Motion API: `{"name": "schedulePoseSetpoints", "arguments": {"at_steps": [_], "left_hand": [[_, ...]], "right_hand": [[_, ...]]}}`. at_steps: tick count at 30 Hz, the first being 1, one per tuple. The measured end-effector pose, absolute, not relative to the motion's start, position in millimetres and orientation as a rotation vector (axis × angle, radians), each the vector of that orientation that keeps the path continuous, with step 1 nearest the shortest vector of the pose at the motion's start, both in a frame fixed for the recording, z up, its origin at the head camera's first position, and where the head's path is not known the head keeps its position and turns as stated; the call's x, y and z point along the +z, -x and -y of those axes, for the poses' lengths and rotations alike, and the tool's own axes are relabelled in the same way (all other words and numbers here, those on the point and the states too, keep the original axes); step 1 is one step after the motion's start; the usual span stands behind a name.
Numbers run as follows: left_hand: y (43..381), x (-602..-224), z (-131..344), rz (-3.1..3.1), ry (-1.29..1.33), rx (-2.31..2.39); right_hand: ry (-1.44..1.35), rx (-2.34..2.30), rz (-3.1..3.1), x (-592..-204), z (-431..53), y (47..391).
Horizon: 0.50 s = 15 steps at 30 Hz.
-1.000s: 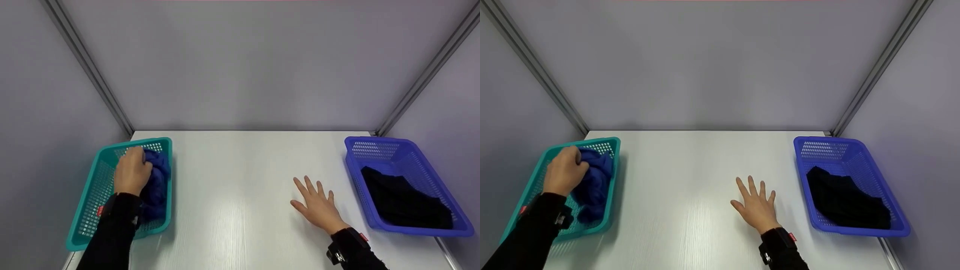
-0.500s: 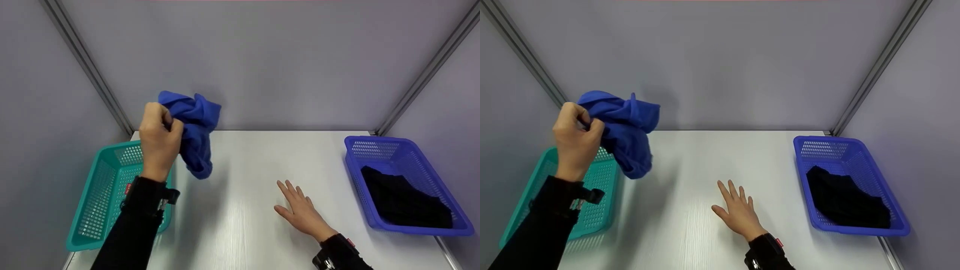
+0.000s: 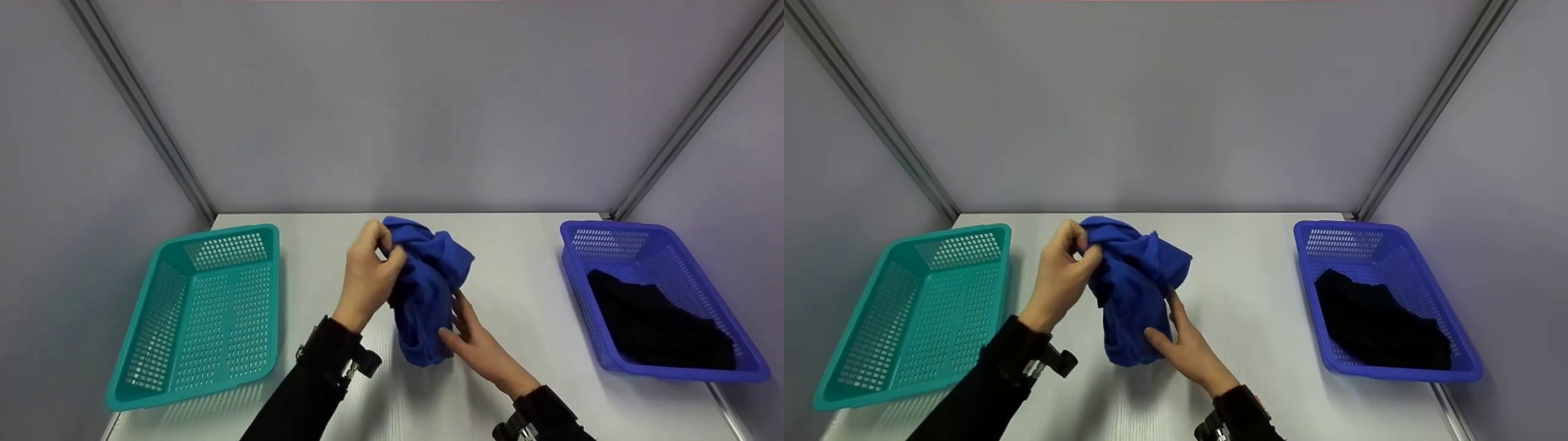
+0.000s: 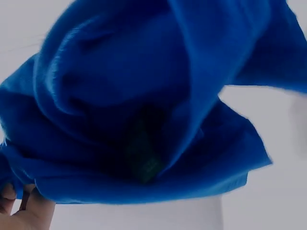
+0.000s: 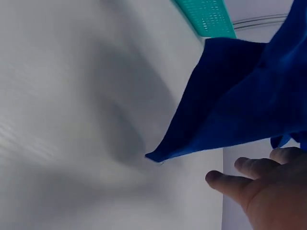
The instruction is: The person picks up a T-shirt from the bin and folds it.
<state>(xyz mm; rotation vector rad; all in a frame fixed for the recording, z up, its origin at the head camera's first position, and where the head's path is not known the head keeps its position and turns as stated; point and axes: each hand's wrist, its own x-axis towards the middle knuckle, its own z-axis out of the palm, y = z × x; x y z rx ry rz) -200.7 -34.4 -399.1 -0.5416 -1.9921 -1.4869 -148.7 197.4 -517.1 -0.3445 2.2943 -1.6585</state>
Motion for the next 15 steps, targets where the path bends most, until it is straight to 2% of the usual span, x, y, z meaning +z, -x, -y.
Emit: {"name": "schedulePoseSetpoints", "arguments": {"at_steps": [15], "left_hand": [[184, -447, 1, 2.237, 0.540, -1.973]], "right_hand": [[0.056, -2.057, -2.144, -505, -181, 137]]}}
